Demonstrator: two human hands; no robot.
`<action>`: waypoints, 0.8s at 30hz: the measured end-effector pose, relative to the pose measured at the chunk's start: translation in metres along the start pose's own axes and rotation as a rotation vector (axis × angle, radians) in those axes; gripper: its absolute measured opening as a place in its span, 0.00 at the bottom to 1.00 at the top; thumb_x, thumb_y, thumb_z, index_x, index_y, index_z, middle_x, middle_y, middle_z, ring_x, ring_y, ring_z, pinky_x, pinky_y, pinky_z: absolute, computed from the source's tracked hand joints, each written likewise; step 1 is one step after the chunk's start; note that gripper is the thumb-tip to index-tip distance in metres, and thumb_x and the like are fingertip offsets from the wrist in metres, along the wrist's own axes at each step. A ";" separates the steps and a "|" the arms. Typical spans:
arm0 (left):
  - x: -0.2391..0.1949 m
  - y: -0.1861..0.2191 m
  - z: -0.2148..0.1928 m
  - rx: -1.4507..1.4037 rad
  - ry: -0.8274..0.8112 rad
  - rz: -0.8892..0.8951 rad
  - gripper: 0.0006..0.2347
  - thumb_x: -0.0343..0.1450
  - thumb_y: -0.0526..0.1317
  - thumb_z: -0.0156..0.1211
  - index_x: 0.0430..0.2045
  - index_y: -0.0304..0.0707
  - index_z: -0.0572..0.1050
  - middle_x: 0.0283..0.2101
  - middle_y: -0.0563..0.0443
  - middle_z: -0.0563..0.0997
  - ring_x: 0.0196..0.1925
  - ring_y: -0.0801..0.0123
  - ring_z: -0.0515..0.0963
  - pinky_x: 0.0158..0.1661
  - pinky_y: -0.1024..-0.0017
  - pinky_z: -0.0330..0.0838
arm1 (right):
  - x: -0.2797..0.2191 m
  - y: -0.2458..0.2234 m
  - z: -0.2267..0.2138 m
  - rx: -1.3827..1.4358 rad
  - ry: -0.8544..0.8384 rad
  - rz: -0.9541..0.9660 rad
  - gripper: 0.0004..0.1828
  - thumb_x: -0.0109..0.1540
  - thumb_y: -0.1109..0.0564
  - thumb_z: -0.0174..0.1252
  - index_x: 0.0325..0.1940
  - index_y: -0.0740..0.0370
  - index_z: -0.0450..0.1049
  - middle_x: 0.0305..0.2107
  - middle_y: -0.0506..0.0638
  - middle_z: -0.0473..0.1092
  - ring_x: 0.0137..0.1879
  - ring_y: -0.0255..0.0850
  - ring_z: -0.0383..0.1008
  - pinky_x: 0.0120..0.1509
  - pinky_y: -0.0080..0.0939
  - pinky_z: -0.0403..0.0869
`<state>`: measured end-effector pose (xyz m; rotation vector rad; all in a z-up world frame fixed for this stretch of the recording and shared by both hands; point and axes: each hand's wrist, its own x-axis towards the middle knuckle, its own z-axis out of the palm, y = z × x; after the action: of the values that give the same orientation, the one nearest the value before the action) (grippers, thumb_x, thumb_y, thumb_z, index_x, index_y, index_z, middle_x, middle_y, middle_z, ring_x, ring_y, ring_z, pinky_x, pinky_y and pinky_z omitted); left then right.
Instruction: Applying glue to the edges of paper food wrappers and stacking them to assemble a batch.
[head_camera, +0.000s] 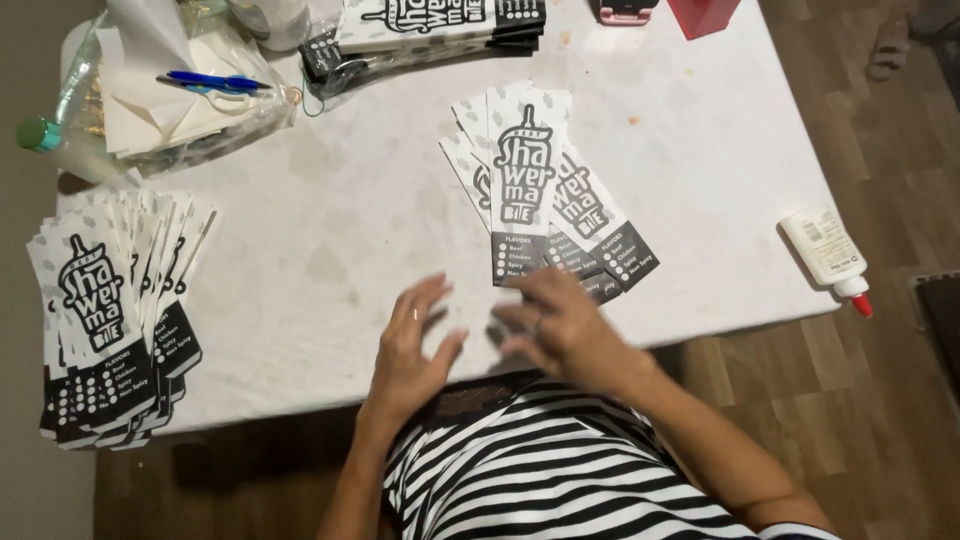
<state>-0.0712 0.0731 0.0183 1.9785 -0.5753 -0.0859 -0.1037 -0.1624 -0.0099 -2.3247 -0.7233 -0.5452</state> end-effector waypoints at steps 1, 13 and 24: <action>-0.015 -0.010 0.000 0.002 -0.005 -0.003 0.23 0.66 0.28 0.67 0.57 0.27 0.69 0.60 0.31 0.70 0.65 0.37 0.71 0.58 0.54 0.76 | -0.005 -0.013 0.003 0.003 0.001 0.005 0.23 0.64 0.37 0.58 0.48 0.57 0.80 0.50 0.60 0.73 0.53 0.59 0.74 0.58 0.57 0.72; -0.074 -0.061 0.003 0.396 0.076 0.613 0.18 0.66 0.28 0.74 0.48 0.24 0.76 0.54 0.36 0.81 0.59 0.47 0.80 0.56 0.53 0.74 | -0.077 -0.010 0.009 -0.325 0.078 -0.166 0.21 0.65 0.55 0.65 0.62 0.52 0.72 0.57 0.43 0.76 0.62 0.48 0.73 0.66 0.47 0.55; -0.074 -0.044 -0.051 0.108 -0.042 0.005 0.18 0.59 0.15 0.48 0.33 0.29 0.82 0.42 0.45 0.84 0.45 0.68 0.85 0.31 0.89 0.82 | -0.082 0.000 -0.067 -0.068 0.022 0.306 0.14 0.56 0.68 0.52 0.38 0.58 0.80 0.47 0.49 0.77 0.54 0.43 0.75 0.38 0.32 0.83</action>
<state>-0.1050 0.1630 -0.0090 2.0841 -0.6238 -0.0952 -0.1790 -0.2367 -0.0067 -2.4274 -0.3321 -0.4603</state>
